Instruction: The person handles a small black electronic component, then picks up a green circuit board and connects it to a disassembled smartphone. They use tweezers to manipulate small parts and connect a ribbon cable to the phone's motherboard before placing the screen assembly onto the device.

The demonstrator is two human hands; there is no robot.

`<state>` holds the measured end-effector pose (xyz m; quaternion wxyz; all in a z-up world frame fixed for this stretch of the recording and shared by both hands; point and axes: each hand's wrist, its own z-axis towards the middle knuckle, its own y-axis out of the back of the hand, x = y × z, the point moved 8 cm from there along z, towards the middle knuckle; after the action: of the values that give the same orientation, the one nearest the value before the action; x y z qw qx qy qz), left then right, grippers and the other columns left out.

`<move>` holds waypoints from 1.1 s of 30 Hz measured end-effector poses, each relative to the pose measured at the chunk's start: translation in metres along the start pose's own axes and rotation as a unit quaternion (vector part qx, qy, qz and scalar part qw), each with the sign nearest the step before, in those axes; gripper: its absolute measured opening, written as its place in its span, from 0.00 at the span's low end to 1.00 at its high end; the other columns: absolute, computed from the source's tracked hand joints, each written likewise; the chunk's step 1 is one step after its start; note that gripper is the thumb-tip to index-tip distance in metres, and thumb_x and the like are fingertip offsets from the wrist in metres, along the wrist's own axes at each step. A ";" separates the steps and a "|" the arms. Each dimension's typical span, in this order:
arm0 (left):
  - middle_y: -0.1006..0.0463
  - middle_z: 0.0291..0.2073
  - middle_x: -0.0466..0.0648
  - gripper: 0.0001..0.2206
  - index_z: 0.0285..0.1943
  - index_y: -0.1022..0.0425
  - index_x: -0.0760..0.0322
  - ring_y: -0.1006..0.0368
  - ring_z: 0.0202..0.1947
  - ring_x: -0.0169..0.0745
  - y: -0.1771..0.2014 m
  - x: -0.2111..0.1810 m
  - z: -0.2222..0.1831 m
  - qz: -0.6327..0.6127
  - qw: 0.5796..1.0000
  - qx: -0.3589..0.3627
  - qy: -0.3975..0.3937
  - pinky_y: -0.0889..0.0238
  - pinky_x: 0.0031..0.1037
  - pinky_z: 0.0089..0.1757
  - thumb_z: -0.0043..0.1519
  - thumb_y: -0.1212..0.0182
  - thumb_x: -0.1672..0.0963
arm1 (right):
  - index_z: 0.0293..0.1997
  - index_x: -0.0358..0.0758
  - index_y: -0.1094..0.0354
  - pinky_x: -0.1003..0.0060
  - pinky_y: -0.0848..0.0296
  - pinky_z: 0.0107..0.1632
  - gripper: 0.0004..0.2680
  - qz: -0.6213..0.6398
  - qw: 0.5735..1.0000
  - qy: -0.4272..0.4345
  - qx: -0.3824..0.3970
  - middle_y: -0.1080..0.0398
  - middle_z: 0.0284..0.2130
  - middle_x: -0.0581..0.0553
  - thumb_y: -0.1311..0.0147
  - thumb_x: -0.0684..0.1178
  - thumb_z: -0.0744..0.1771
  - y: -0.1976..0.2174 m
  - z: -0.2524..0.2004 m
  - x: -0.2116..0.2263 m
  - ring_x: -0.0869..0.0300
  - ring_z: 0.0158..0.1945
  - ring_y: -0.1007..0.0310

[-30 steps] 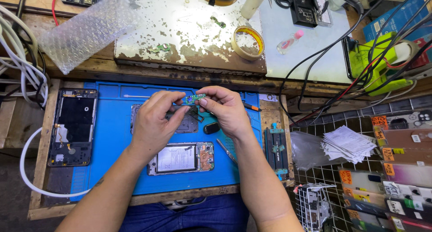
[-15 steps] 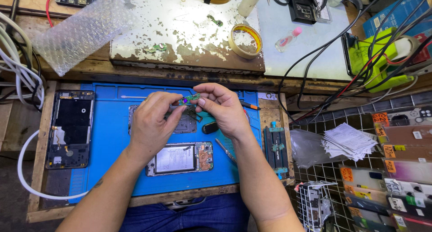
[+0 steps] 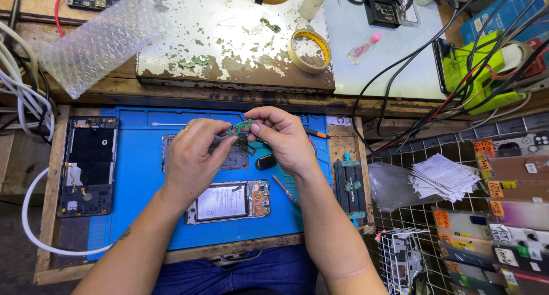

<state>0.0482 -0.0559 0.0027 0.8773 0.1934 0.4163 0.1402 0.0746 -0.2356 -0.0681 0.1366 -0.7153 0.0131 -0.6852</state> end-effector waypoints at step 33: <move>0.24 0.31 0.39 0.06 0.48 0.19 0.67 0.33 0.31 0.22 -0.051 0.076 -0.032 -0.320 0.886 0.063 0.329 0.39 0.15 0.33 0.63 0.34 0.61 | 0.49 0.33 0.30 0.72 0.26 0.43 0.06 -0.081 0.997 -0.009 0.008 0.25 0.38 0.50 0.44 0.41 0.69 -0.002 0.007 -0.011 0.69 0.40 0.26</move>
<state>0.0742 -0.0628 -0.0903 0.6734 0.0471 0.7281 -0.1193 0.0800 -0.2302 -0.0789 0.0864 -0.7190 -0.0516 -0.6876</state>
